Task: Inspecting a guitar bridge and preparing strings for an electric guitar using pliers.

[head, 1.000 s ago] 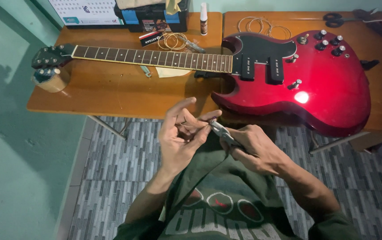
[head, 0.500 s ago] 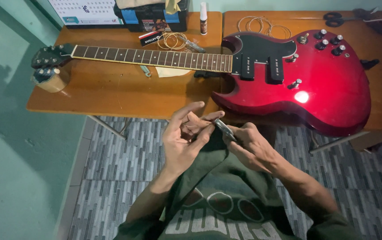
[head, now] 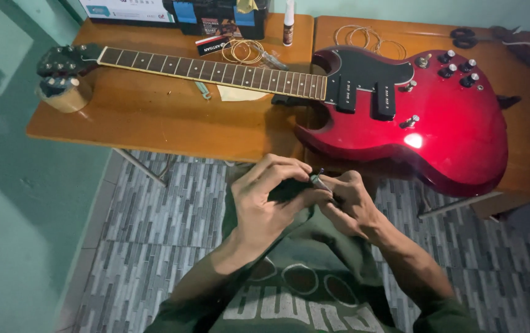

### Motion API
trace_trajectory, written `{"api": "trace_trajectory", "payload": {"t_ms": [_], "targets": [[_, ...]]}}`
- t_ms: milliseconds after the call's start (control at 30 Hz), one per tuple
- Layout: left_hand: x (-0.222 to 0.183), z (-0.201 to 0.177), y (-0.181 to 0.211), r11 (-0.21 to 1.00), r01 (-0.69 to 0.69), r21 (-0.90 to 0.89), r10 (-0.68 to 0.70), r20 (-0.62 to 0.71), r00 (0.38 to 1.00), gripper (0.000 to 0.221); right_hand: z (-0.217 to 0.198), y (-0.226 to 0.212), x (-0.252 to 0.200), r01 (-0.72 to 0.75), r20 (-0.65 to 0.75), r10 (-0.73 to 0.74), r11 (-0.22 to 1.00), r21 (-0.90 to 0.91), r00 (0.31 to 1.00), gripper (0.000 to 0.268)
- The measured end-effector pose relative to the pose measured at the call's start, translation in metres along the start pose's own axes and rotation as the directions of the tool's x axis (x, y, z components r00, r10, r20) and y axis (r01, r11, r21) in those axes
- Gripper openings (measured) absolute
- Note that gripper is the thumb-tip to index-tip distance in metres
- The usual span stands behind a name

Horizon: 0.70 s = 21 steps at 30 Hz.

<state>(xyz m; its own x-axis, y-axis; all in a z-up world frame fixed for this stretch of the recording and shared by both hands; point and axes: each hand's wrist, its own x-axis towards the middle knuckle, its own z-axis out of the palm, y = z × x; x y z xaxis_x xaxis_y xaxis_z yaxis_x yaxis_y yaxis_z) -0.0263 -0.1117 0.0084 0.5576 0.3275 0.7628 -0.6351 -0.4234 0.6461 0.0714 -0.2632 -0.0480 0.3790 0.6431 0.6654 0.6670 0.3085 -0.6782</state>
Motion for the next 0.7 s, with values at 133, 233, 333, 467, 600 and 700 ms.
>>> {"api": "trace_trajectory", "payload": {"t_ms": [133, 233, 333, 467, 600, 700], "targets": [[0.003, 0.001, 0.007, 1.000, -0.018, -0.022, 0.017, -0.004, 1.000, 0.019, -0.003, 0.008, -0.005, 0.216, 0.050, -0.210, 0.951, -0.223, 0.976, 0.036], [0.003, 0.000, 0.008, 1.000, -0.016, -0.017, 0.017, 0.014, 1.000, 0.017, -0.004, 0.008, -0.004, 0.381, 0.132, -0.358, 0.854, -0.354, 0.924, 0.039], [0.000, -0.001, 0.007, 0.999, -0.034, -0.006, 0.034, 0.019, 0.999, 0.017, 0.000, 0.006, 0.000, 0.457, 0.149, -0.436, 0.789, -0.410, 0.887, 0.039], [-0.002, 0.001, 0.008, 0.998, -0.047, -0.031, 0.047, -0.001, 0.999, 0.017, 0.003, 0.006, 0.001, 0.453, 0.121, -0.449, 0.773, -0.444, 0.885, 0.042], [-0.004, 0.001, 0.010, 0.999, -0.026, -0.021, 0.026, 0.001, 1.000, 0.017, 0.005, 0.006, 0.003, 0.508, 0.139, -0.517, 0.693, -0.512, 0.845, 0.043], [-0.006, 0.002, 0.011, 0.999, -0.029, -0.020, 0.029, 0.004, 1.000, 0.019, 0.004, 0.005, 0.004, 0.399, 0.052, -0.412, 0.834, -0.381, 0.910, 0.040]]}}
